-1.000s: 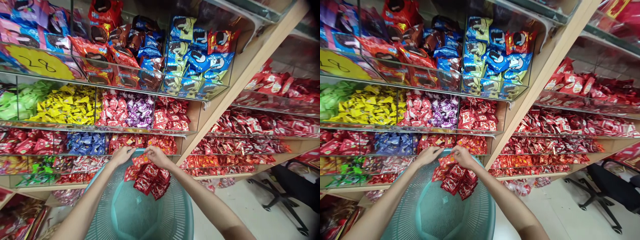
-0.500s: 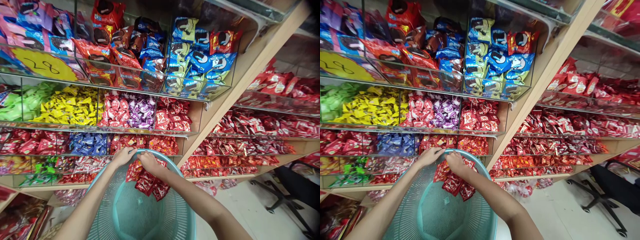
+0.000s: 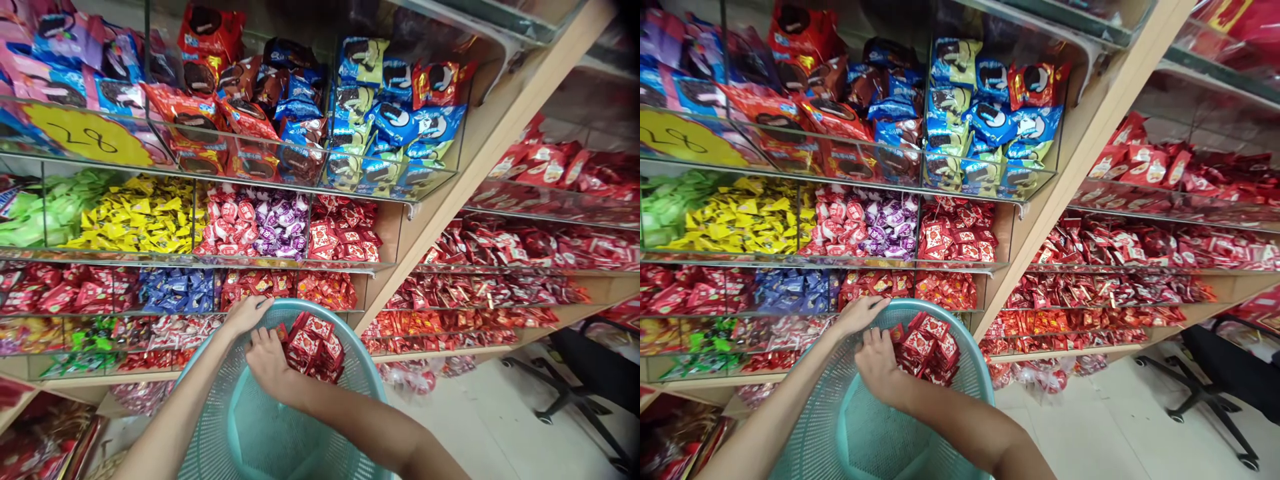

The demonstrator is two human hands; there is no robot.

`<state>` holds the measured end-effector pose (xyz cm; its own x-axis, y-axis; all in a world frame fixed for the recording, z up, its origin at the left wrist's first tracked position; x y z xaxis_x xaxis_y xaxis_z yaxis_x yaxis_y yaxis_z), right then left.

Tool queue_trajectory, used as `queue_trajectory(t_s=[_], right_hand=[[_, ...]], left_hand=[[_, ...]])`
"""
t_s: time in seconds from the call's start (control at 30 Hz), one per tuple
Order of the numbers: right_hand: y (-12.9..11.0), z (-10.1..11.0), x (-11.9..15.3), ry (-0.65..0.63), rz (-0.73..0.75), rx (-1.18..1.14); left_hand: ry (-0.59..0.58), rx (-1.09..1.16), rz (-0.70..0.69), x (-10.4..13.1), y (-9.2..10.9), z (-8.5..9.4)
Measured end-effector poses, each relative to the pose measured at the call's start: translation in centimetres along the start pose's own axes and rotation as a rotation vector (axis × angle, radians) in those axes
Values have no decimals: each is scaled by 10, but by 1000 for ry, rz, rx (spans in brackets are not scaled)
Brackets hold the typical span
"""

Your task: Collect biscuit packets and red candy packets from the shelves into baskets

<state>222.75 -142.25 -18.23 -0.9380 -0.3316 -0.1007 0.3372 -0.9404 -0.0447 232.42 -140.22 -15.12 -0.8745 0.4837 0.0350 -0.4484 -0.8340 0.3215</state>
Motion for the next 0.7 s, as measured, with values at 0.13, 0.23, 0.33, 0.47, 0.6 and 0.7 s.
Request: queue_trajectory(t_s=[0.13,0.23,0.33,0.47,0.6,0.7], right_hand=[[5,-11,0,-10,-28,11],[13,-12,0,4,-65,0],[19,-9,-2,21,-126,-25],[22,-5,-7,24,-181,-37],[20,-5,-8,-2,-184,-18],[20,-4,-6,-35,-188,-22]], left_hand=[[-13,10,1,0,0,0],[-14,13,11,0,0,0],[-9,13,13,-1,-1,0],[-16,18,9,0,-1,0],[-17,10,10,0,0,1],[-19,6,7,1,2,2]])
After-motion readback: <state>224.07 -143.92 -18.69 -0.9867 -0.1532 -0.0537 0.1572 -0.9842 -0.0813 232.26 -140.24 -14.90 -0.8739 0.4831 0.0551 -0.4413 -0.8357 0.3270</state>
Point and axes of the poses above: each hand's wrist, its own x-axis away from the middle knuckle, its own z-axis out of the back of the hand, y = z × x, the point moved 6 cm from there along -x, towards the middle knuckle, and after that the axes turned 8 degrees about -x, right-handed, at the moved point
